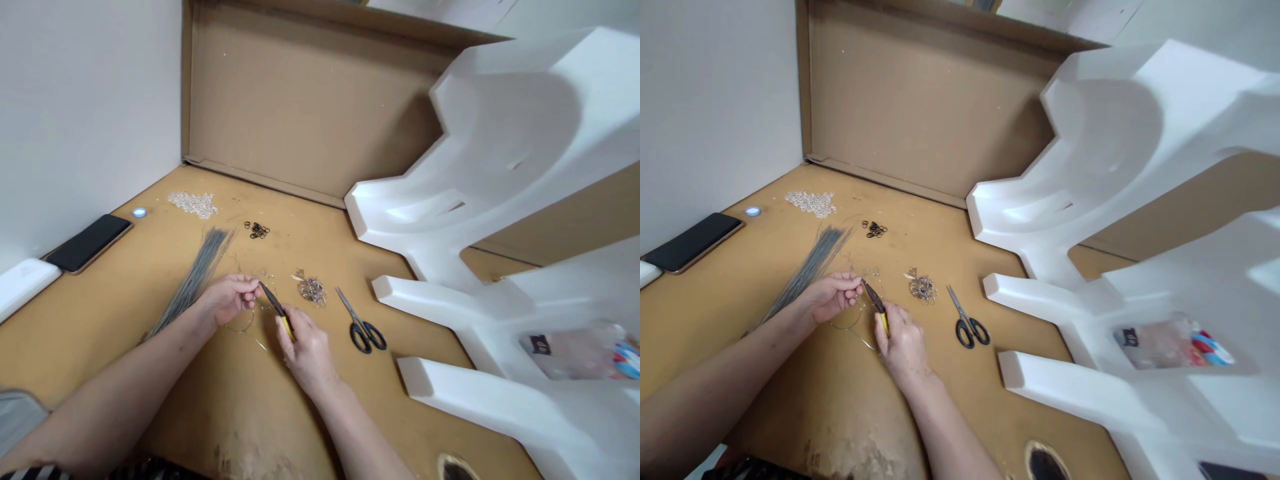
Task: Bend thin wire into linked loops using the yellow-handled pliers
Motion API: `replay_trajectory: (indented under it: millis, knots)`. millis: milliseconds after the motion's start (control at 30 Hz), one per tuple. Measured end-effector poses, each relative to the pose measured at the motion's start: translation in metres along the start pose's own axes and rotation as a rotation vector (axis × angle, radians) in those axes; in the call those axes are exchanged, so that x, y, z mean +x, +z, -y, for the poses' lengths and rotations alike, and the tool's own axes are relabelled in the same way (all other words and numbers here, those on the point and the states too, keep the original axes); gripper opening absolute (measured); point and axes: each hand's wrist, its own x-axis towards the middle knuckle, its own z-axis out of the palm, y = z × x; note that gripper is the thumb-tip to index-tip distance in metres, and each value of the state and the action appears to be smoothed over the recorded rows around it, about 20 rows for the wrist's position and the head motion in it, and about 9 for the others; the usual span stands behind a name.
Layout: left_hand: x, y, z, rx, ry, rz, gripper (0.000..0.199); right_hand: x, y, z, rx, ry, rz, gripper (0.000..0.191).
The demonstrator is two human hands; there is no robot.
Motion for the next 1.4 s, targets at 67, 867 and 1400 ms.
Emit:
replay_trajectory:
  millis: [67, 867, 1400]
  knots:
    - [0.001, 0.000, 0.000, 0.011, 0.029, -0.021, 0.016, 0.000, 0.000, 0.000, 0.045, 0.029, 0.020, 0.023]
    - [-0.010, 0.014, 0.028, 0.587, 0.244, -0.029, 0.008, 0.013, -0.005, 0.006, 0.975, 0.714, -0.074, 0.019]
    - [-0.014, 0.017, 0.022, 0.399, 0.008, -0.023, 0.006, 0.004, -0.003, 0.008, 0.424, 0.356, -0.051, 0.012]
